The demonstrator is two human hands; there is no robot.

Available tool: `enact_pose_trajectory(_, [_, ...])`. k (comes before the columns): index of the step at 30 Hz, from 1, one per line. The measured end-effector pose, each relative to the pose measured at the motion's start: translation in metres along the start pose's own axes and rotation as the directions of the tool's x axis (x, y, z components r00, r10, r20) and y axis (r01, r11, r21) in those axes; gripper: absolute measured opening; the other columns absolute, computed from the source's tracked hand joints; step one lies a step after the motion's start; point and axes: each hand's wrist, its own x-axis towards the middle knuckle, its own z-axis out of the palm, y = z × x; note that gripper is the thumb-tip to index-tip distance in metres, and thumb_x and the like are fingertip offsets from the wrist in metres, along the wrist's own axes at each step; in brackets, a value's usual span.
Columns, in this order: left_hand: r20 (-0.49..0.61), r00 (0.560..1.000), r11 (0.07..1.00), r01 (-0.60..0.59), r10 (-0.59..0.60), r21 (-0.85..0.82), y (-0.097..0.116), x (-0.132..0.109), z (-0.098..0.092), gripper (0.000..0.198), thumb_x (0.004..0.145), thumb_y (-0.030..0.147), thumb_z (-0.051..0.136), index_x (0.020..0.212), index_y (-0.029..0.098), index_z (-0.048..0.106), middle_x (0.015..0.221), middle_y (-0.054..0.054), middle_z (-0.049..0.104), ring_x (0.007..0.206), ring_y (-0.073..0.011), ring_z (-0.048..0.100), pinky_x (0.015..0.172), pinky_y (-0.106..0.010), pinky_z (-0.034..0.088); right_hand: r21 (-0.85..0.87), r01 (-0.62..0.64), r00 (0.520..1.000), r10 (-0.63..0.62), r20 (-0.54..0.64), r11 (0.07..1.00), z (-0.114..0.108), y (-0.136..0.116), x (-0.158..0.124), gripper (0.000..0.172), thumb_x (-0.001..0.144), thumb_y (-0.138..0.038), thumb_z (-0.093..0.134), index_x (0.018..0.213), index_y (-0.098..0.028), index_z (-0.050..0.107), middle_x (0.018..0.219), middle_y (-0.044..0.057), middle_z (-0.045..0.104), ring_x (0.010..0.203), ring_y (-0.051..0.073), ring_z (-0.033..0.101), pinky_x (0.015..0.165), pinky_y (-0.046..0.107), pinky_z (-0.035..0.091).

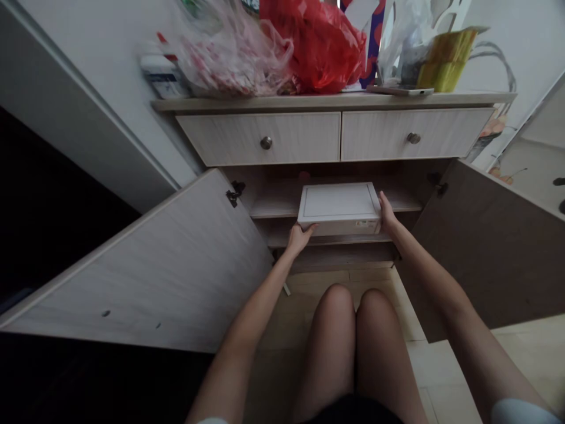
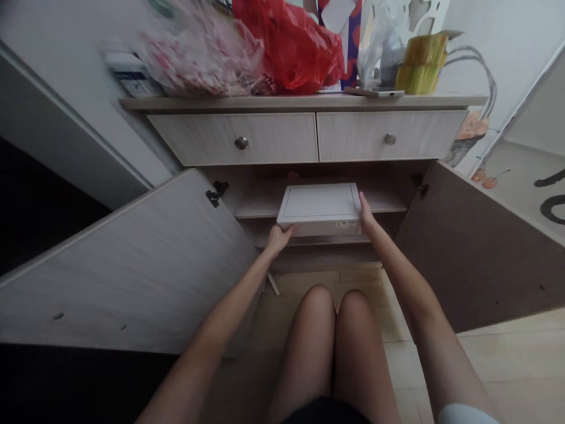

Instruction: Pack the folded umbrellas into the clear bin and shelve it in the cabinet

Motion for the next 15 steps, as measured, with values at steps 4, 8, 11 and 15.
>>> enact_pose_trajectory(4, [-0.017,1.0,0.99,0.019,-0.016,0.142,-0.001,0.034,0.005,0.031,0.069,0.042,0.08,0.077,0.015,0.068,0.087,-0.016,0.074,0.107,-0.036,0.065,0.084,-0.036,0.051,0.026,-0.042,0.999,0.041,0.01,0.999,0.007,-0.007,0.034,0.064,0.094,-0.071,0.022,0.123,-0.03,0.062,0.1,0.004,0.074,0.101,0.028,0.067,0.097,0.049,0.049])
enact_pose_trajectory(8, [0.014,1.0,0.983,-0.003,0.001,0.181,-0.004,0.057,0.007,0.031,0.069,0.042,0.079,0.074,0.014,0.067,0.079,-0.01,0.072,0.097,-0.0316,0.066,0.078,-0.032,0.05,0.044,-0.044,0.999,0.044,-0.008,0.998,0.011,-0.003,0.056,0.061,0.097,-0.065,0.021,0.124,-0.029,0.062,0.102,0.005,0.074,0.101,0.027,0.067,0.097,0.048,0.049])
enact_pose_trajectory(11, [0.031,0.999,0.984,0.008,-0.014,0.177,-0.006,0.067,0.007,0.033,0.069,0.043,0.078,0.07,0.013,0.067,0.067,-0.005,0.067,0.09,-0.0281,0.066,0.072,-0.029,0.05,0.052,-0.045,0.999,0.046,-0.019,0.998,0.014,-0.003,0.07,0.059,0.099,-0.059,0.019,0.125,-0.028,0.062,0.102,0.004,0.074,0.105,0.026,0.066,0.096,0.046,0.05])
enact_pose_trajectory(15, [0.059,0.998,0.99,0.004,-0.012,0.142,-0.005,0.072,0.009,0.035,0.071,0.043,0.076,0.081,0.01,0.071,0.074,-0.005,0.07,0.09,-0.0263,0.066,0.075,-0.029,0.051,-0.02,0.028,0.998,-0.029,-0.05,0.999,0.009,-0.008,0.08,0.061,0.099,-0.06,0.016,0.125,-0.027,0.06,0.107,0.005,0.072,0.113,0.025,0.062,0.095,0.043,0.051])
